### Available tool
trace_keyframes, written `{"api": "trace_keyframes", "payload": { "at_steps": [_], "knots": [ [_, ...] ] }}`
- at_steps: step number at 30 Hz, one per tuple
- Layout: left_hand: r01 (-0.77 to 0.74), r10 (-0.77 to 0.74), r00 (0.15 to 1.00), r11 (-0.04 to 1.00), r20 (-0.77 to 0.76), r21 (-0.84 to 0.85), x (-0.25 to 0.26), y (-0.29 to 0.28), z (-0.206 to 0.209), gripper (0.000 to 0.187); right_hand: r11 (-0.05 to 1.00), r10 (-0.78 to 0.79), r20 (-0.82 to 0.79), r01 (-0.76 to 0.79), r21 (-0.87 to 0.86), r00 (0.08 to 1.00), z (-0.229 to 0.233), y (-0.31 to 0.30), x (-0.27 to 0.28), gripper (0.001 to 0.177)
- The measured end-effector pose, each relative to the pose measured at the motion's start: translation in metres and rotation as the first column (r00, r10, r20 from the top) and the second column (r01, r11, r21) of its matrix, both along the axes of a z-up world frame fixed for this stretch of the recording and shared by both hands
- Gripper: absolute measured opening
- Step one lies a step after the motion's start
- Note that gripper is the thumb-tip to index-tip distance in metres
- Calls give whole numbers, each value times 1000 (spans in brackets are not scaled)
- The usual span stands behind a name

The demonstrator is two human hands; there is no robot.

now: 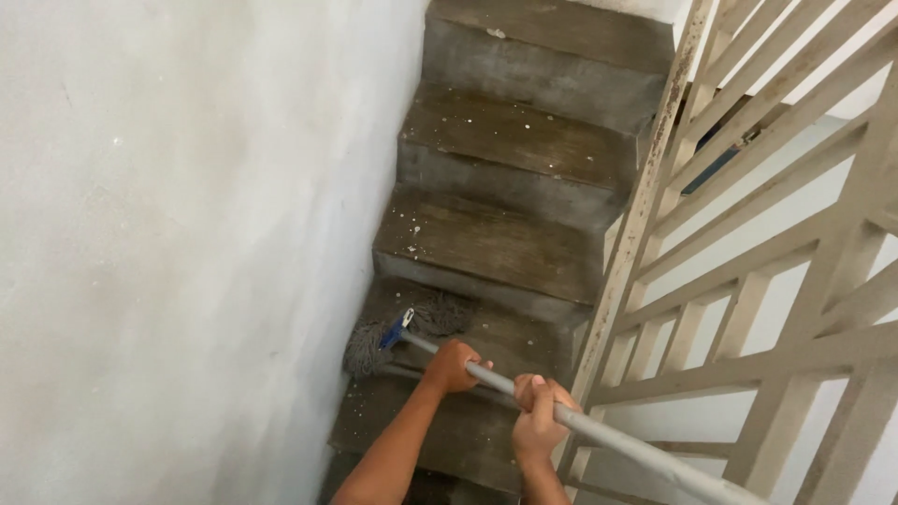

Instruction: Mopping concrete stairs from top to bottom.

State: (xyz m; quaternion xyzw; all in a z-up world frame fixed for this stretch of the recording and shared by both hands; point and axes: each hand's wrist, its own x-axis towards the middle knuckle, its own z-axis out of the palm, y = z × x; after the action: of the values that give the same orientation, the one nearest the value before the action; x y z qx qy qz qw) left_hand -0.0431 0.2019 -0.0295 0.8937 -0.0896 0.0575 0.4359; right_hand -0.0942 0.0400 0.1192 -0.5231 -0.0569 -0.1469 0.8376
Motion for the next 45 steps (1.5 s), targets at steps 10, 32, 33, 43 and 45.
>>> {"api": "trace_keyframes", "payload": {
  "at_steps": [10, 32, 33, 43, 45],
  "knots": [
    [-15, 14, 996, 1000, 89, 13, -7, -20, -17, 55, 995, -55, 19, 54, 80, 998, -17, -24, -11, 42],
    [-21, 21, 973, 1000, 230, -2, -31, -33, -36, 61, 977, -213, 84, 212, 15, 973, -18, -28, -55, 36],
    [-15, 11, 971, 1000, 239, 14, -37, -35, -38, 61, 973, -231, 73, 229, 24, 970, -20, -31, -63, 35],
    [105, -124, 947, 991, 298, 77, -88, -60, -86, 54, 956, -264, 31, 258, 142, 964, -100, -80, -146, 41],
    [142, -171, 943, 982, 287, 121, -106, -60, -91, 51, 918, -375, -68, 381, 113, 924, -99, -74, -170, 36]
  ]
}}
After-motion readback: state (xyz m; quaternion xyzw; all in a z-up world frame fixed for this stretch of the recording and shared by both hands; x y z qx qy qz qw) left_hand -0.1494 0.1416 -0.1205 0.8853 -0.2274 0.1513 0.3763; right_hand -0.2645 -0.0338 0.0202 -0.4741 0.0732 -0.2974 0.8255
